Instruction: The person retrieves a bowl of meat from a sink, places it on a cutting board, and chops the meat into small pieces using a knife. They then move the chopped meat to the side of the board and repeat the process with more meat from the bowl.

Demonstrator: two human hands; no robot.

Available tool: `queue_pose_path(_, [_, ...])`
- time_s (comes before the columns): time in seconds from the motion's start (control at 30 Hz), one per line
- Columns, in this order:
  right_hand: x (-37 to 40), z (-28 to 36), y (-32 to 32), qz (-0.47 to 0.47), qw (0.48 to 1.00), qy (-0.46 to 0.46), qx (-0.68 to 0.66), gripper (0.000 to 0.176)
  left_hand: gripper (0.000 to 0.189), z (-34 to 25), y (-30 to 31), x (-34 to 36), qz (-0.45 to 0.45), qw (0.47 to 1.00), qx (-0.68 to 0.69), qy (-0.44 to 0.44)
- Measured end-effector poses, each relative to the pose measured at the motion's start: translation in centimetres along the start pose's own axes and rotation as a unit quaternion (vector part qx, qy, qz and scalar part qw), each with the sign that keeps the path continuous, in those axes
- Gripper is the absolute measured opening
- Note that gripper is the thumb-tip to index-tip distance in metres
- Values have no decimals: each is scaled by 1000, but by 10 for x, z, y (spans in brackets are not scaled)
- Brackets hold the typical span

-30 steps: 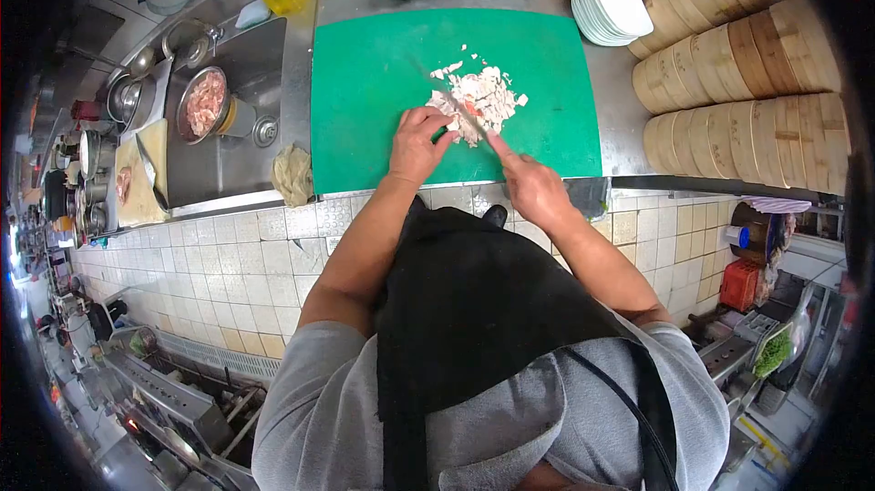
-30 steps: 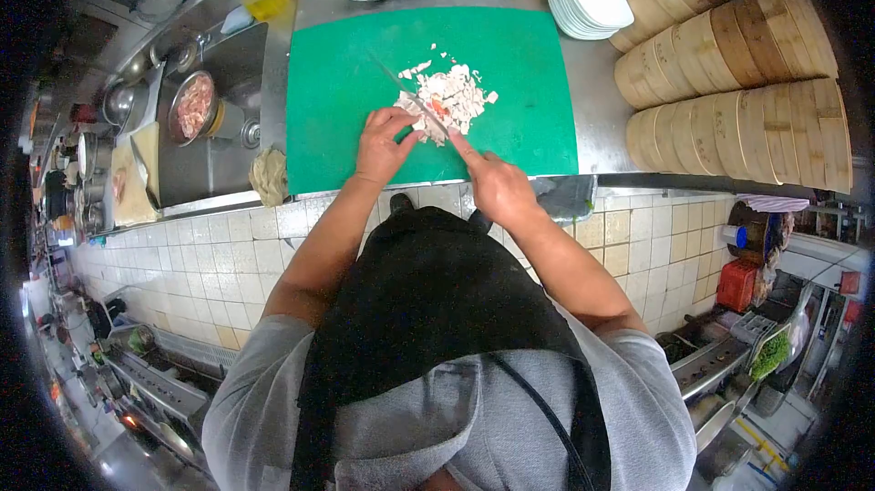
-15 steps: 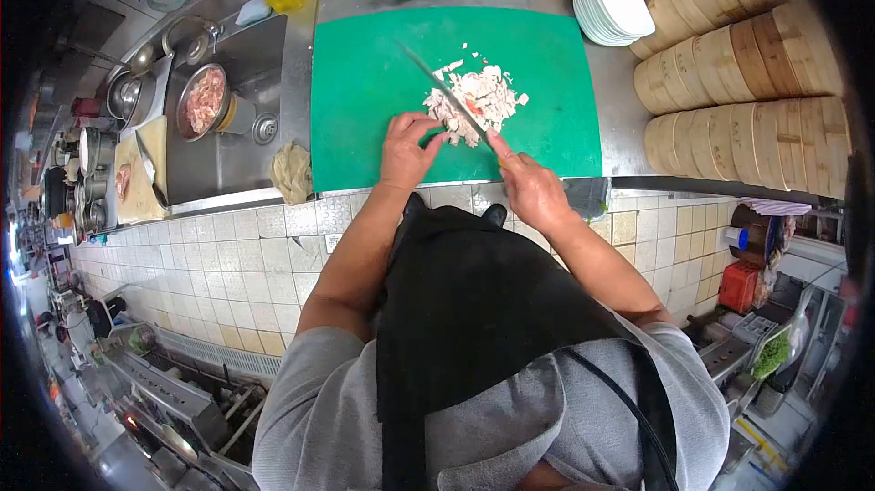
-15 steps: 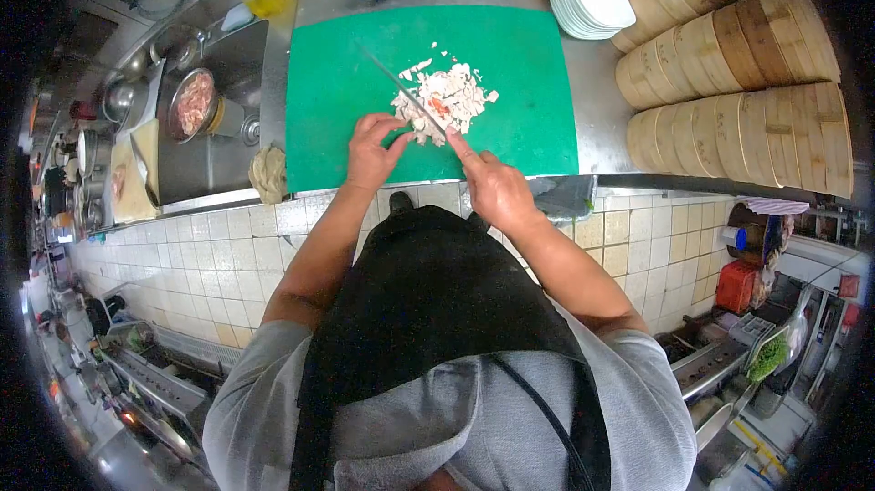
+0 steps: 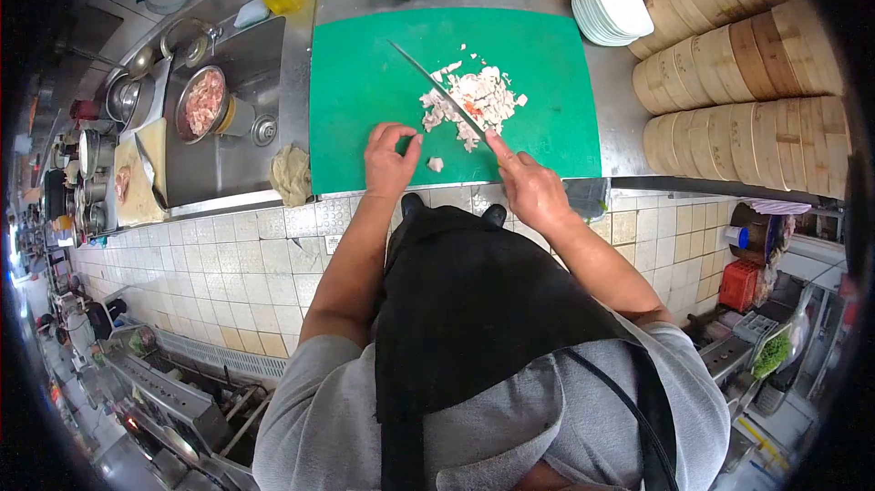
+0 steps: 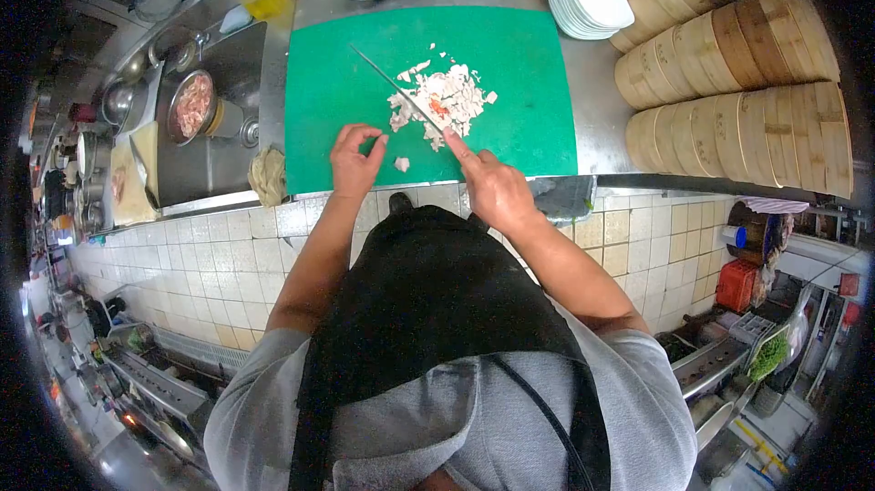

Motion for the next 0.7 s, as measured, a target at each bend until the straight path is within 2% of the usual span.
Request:
queue_pose_path(0.03, [2, -1, 0, -20, 1000, 12, -3, 75, 24, -1, 1, 3, 1, 1000, 0, 1])
queue_pose_path(0.07, [1, -5, -1, -20, 1000, 11, -3, 75, 34, -4, 2, 5, 15, 1000, -2, -9])
queue_pose_path(0.1, [-4, -12, -3, 16, 999, -17, 26, 74, 44, -9, 5, 6, 27, 999, -5, -20])
queue_pose_path(0.13, [-8, -18, -5, 49, 996, -44, 56, 73, 44, -13, 10, 4, 24, 999, -5, -22])
queue_pose_path(0.2, [-5, -9, 2, 12, 999, -25, 20, 73, 80, -28, 13, 13, 57, 991, -71, -98])
queue_pose_path(0.23, [-4, -5, 11, -27, 1000, -7, -13, 74, 80, -30, 14, 16, 57, 991, -69, -99])
queue_pose_path(0.27, [-5, -10, 10, -29, 999, -9, -11, 74, 94, -30, 8, 20, 95, 983, -115, -106])
queue_pose_path(0.3, [-8, -20, 2, 11, 999, -40, 27, 75, 108, -30, 3, 23, 131, 972, -162, -112])
queue_pose_path(0.33, [-9, -29, -5, 51, 994, -70, 64, 76, 108, -30, 1, 23, 132, 971, -163, -112])
queue_pose_path(0.37, [-8, -32, -5, 50, 994, -70, 63, 76, 113, -28, -4, 22, 148, 967, -183, -102])
queue_pose_path(0.43, [-9, -29, 9, 0, 1000, -18, 0, 77, 118, -26, -10, 13, 161, 962, -203, -92])
queue_pose_path(0.47, [-8, -33, 11, -2, 1000, -20, 2, 77, 121, -26, -15, 8, 162, 957, -219, -98])
queue_pose_path(0.53, [-5, -43, 26, -92, 995, -24, -18, 76, 125, -29, -21, -4, 163, 953, -234, -101])
queue_pose_path(0.57, [-4, -47, 29, -91, 995, -24, -19, 76, 126, -30, -27, -10, 176, 947, -247, -107])
queue_pose_path(0.63, [0, -69, 39, -101, 985, -136, 37, 77, 128, -37, -38, -24, 186, 941, -259, -115])
queue_pose_path(0.7, [5, -75, 40, -100, 980, -167, 44, 77, 129, -46, -52, -35, 201, 936, -259, -126])
Point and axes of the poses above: each hand's wrist, its own x-axis away from the middle knuckle, its own y-axis out of the back of the hand, z = x × y, the point moved 7 cm from there along -x, towards the middle knuckle, and after that the axes turned 14 degrees about -x, right-handed, at the moved point
